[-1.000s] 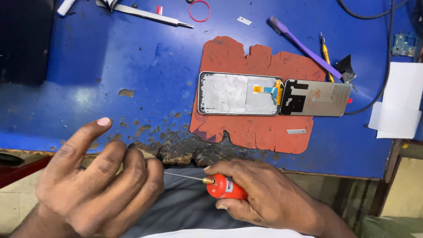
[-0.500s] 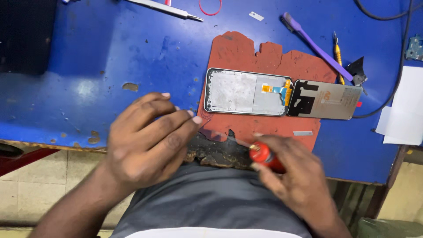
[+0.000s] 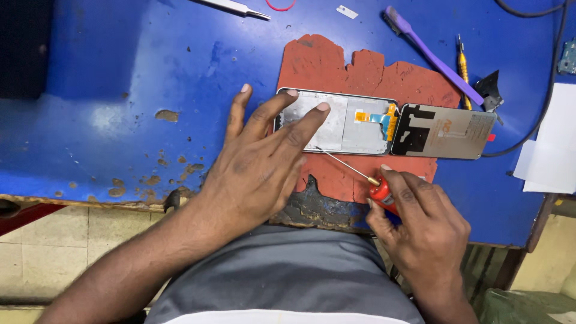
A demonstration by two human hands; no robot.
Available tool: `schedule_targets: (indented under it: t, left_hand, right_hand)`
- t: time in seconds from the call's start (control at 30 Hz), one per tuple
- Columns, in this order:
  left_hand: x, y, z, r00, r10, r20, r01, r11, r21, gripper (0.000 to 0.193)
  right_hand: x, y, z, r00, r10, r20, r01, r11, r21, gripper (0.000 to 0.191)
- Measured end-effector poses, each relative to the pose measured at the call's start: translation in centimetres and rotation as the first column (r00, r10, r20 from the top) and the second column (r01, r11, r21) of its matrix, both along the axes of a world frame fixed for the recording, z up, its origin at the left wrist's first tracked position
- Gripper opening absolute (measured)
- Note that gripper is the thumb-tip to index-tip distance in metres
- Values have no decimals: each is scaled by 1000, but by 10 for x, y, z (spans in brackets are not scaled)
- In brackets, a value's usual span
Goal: The person works on a smartphone at a repair bench. They pry open the phone's back cover, disconnect an internal flex cable, wipe the inside with a tissue, press the cover back on, then use a screwdriver to work on the exposed screen assembly.
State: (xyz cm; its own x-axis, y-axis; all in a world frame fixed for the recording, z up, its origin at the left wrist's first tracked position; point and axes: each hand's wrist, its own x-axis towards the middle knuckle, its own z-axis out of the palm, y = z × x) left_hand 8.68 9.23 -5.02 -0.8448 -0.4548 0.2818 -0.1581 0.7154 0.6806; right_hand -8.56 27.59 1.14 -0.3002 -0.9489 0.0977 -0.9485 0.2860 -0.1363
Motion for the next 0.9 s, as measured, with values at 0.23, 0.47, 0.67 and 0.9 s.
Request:
schedule_targets:
  t: [0.23,0.47,0.67,0.9]
  left_hand:
    - [0,4,-8,1000,25,-16,-26,999,-34,68]
    - [-1,4,-10,1000,25,0,-25,999,-26,66]
    - [0,4,-11,1000,26,-7,-26,999,-30,66]
    - [0,3,-10,1000,20,2,-20,1000,-16,68]
  right_hand:
    - [1,0,-1,999,-18,-27,18,1000,20,48]
    - [0,-1,0,1000,-14,-20,15,1000,27,48]
    - [-7,-4,3,1000,10,-27,-9,999,42,48]
    - [-12,-11,5,998,59,-32,-57,997,53,48]
